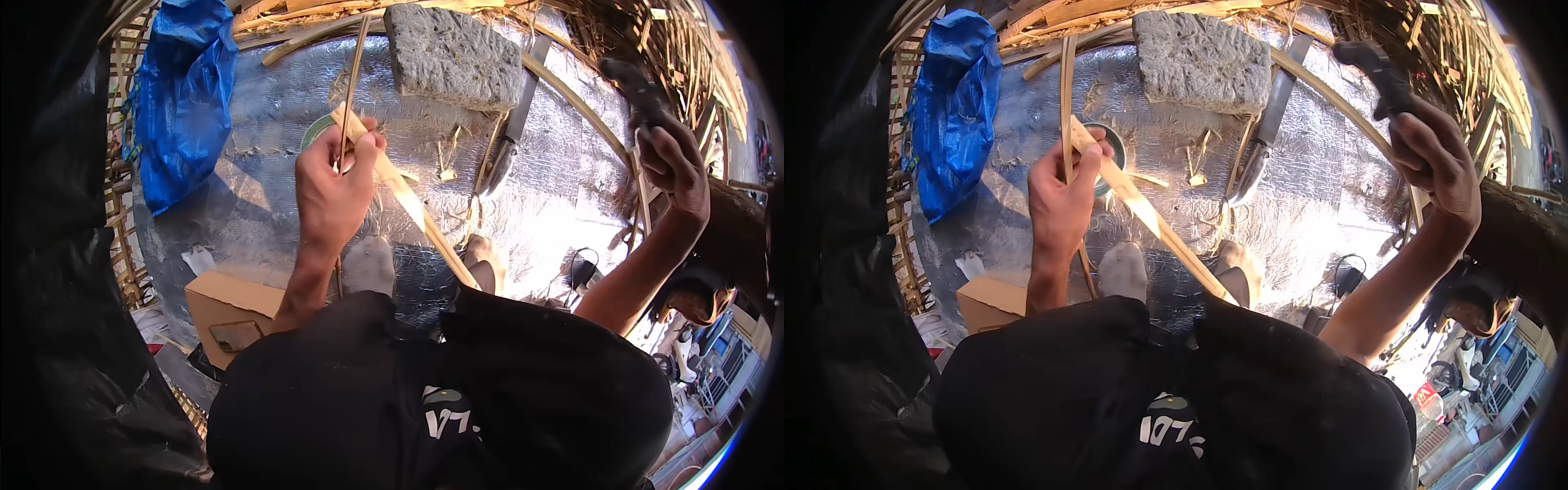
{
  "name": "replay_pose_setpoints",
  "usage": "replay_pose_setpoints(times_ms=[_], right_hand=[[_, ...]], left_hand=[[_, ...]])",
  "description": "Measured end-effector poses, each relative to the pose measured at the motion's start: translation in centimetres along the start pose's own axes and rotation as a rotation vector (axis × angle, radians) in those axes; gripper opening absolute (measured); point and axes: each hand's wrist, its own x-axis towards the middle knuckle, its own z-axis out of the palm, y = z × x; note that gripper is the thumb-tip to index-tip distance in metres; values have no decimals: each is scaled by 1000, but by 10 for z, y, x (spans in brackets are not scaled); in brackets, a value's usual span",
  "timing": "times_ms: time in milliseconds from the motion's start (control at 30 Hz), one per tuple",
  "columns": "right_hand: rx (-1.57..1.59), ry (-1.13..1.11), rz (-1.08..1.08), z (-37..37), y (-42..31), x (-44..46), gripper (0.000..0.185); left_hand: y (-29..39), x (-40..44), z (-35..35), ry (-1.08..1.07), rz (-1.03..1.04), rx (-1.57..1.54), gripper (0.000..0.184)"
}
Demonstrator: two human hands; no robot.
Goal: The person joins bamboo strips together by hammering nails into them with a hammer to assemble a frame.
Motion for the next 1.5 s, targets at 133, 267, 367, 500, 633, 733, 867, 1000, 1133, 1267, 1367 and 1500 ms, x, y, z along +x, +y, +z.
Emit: replay_pose_setpoints(times_ms=[133, 267, 367, 500, 633, 733, 867, 1000, 1133, 1267, 1367, 1500], right_hand=[[209, 1020, -439, 15, 25, 43, 24], [-130, 1266, -517, 62, 63, 83, 27], [-979, 939, -500, 65, 83, 94, 35], [-1065, 477, -108, 50, 87, 110, 34], [-1196, 688, -284, 54, 91, 120, 38], [-1105, 767, -185, 69, 99, 126, 39], [-1102, 841, -222, 68, 109, 129, 39], [-980, 637, -19, 47, 86, 112, 41], [-901, 211, 114, 15, 64, 98, 43], [-688, -119, 365, -2, 53, 113, 46], [-950, -80, 477, 0, 47, 130, 57], [-1100, -2, 424, 14, 47, 150, 56]], left_hand=[[12, -7, -11, -194, -81, -22, 26], [17, -3, 9, -234, -76, -119, 27], [14, -3, 9, -232, -121, -109, 26], [13, -6, 4, -185, -123, -98, 27], [11, -8, 3, -148, -117, -138, 27], [12, -8, 3, -166, -150, -126, 28], [9, -7, 6, -180, -143, -134, 29], [9, -7, 5, -182, -149, -139, 29], [10, -7, 3, -172, -165, -136, 30], [12, -5, 4, -193, -192, -137, 28], [12, -5, 5, -183, -170, -140, 28], [15, -5, 3, -190, -233, -141, 27]])
